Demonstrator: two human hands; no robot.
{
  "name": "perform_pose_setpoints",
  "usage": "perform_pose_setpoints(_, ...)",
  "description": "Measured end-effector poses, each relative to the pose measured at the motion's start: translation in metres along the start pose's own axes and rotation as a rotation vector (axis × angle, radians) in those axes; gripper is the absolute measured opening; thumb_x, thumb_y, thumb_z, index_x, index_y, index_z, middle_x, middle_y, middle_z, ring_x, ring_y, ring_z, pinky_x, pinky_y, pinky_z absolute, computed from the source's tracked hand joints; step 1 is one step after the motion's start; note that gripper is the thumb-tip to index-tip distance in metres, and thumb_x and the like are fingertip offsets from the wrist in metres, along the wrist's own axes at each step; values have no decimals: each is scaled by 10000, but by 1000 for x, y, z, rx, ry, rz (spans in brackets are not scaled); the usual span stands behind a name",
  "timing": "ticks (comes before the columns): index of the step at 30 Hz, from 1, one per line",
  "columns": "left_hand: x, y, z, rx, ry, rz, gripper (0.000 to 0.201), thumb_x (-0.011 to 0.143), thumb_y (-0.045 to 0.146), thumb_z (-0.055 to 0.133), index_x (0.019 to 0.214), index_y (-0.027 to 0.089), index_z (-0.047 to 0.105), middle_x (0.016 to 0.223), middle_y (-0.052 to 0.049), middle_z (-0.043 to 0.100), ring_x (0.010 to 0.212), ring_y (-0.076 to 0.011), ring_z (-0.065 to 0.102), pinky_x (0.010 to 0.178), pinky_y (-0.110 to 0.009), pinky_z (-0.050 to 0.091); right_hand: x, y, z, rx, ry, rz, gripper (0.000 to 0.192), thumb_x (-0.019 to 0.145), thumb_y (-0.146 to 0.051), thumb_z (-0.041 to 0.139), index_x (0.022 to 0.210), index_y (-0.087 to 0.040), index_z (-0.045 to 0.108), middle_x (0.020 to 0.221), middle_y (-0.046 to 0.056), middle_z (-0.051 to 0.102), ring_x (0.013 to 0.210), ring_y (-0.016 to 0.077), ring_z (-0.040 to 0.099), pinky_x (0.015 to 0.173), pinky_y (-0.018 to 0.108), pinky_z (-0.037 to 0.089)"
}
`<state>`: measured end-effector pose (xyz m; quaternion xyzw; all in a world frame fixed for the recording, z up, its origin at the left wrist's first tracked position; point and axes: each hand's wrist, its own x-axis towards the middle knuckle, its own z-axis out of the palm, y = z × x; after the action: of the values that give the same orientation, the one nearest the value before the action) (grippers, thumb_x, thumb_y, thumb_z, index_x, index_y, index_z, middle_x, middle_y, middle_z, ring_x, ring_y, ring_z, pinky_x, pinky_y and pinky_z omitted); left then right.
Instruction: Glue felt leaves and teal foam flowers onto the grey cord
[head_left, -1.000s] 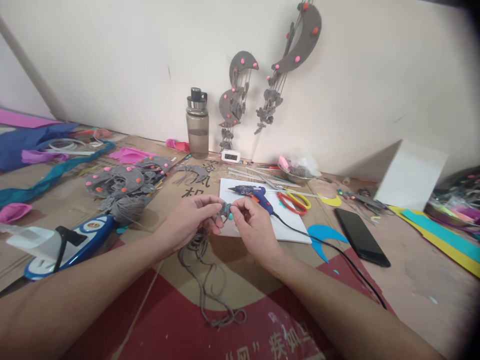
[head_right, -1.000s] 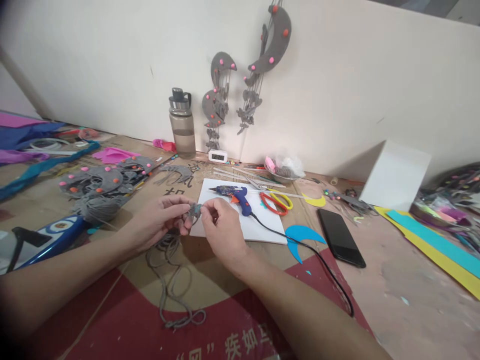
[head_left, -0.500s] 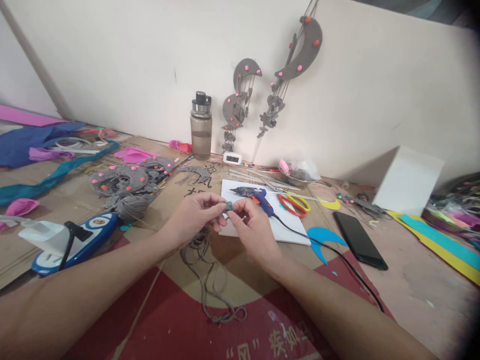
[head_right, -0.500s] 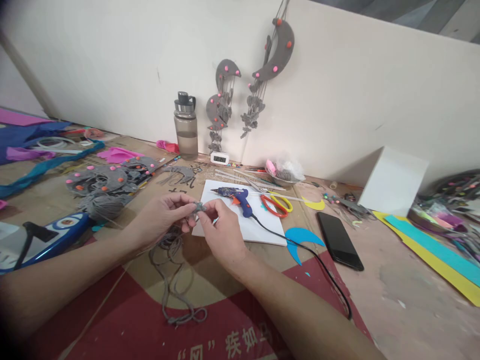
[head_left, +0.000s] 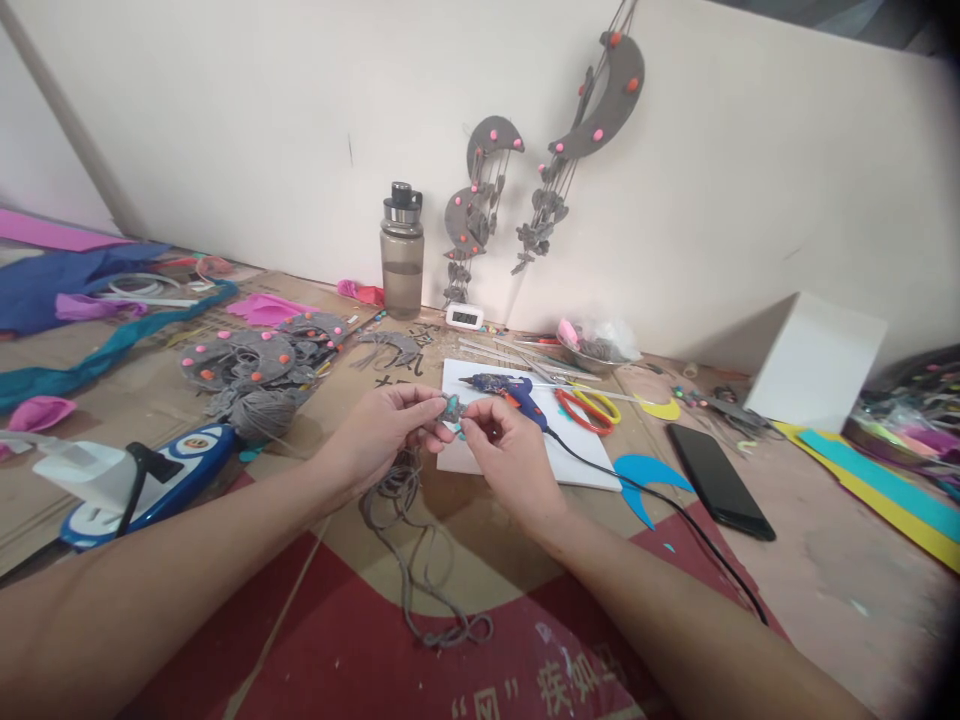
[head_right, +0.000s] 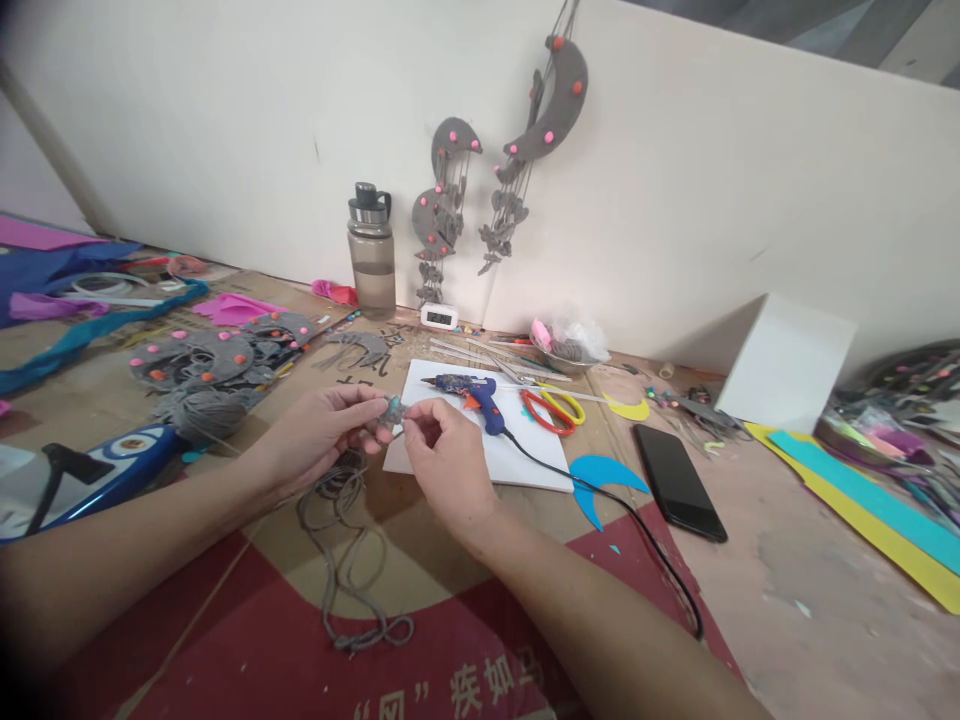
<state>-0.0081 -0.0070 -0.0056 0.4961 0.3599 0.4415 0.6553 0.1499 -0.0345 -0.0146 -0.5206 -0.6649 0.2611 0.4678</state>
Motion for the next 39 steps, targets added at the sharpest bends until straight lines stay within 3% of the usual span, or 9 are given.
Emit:
perform_pose_setpoints(9, 0, -2, -3, -46, -46, -17, 180, 761, 294, 669, 823, 127, 645, 695, -70, 692, 562, -106, 612, 549, -206, 482, 1, -3, -3, -47, -1, -13, 109, 834, -257, 473, 776, -197, 544, 759, -1, 586, 682, 129, 513, 614, 252, 401)
perform_pose_setpoints(28, 0, -2, -1, 13, 33, -18, 218, 710, 309, 708, 780, 127, 609, 634, -38, 652, 516, -96, 580, 470, -192, 467, -2, -3, 0, -62, -44, -42, 98, 836, -223, 450, 811, -196, 541, 770, -4, 573, 708, 129, 505, 650, 268, 398)
perform_pose_setpoints(32, 1, -3, -4, -12, 72, -18, 217, 707, 295, 709, 773, 133, 581, 633, -28, 634, 548, -103, 596, 467, -184, 463, 1, 2, 0, 72, 6, 8, 92, 817, -239, 487, 880, -198, 541, 864, 9, 576, 781, 131, 515, 655, 258, 406)
perform_pose_setpoints(39, 7, -5, -9, -9, 153, 23, 229, 692, 291, 716, 776, 135, 571, 675, -9, 608, 583, -97, 599, 464, -174, 440, 10, 12, 5, 634, -32, 188, 172, 681, -226, 628, 834, -200, 553, 768, -36, 537, 536, 58, 429, 494, 217, 345)
